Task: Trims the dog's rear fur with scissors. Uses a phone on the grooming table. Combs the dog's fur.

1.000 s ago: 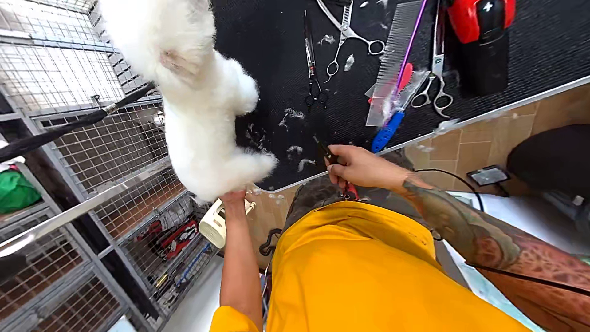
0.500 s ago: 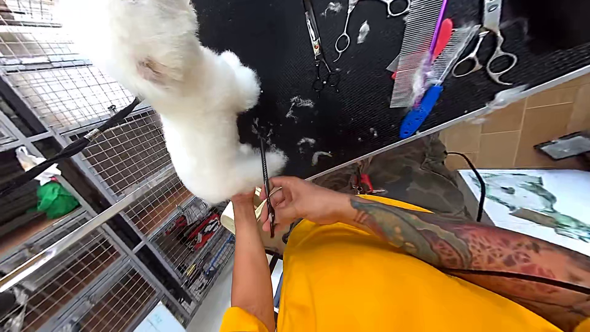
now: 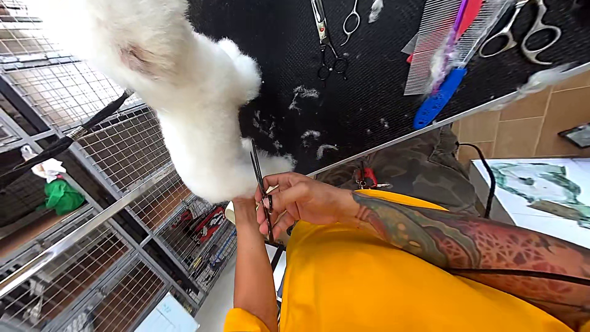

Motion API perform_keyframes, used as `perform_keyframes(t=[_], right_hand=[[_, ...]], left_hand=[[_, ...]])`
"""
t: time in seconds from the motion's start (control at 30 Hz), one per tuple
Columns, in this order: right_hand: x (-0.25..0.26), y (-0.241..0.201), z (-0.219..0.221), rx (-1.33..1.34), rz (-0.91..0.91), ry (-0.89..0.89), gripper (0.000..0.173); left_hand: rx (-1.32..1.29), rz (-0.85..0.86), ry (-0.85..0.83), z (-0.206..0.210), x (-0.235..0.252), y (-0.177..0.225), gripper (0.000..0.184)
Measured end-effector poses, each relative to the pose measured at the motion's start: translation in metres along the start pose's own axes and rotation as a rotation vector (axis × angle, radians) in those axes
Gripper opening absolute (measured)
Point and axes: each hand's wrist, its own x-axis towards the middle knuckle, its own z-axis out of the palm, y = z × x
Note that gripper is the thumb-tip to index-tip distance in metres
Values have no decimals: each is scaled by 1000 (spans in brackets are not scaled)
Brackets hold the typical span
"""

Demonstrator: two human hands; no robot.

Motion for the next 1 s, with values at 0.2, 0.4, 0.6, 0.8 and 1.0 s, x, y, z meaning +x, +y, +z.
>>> perform_keyframes(t=[0.2, 0.4, 0.6, 0.8, 1.0], right_hand=[[4, 1, -4, 26, -15, -35, 19], [12, -4, 7, -88, 31, 111, 18], [19, -2, 15, -91, 78, 125, 15], [16, 1, 19, -29, 48, 176, 14], [24, 3, 18, -26, 56, 140, 13]], left_hand=[[-169, -195, -54, -4, -11, 3, 33], [-193, -426, -271, 0, -15, 7, 43], [-119, -214, 128, 89, -32, -2, 55], [-83, -161, 298, 108, -24, -4, 54], [-59, -100, 171, 84, -28, -1, 50]])
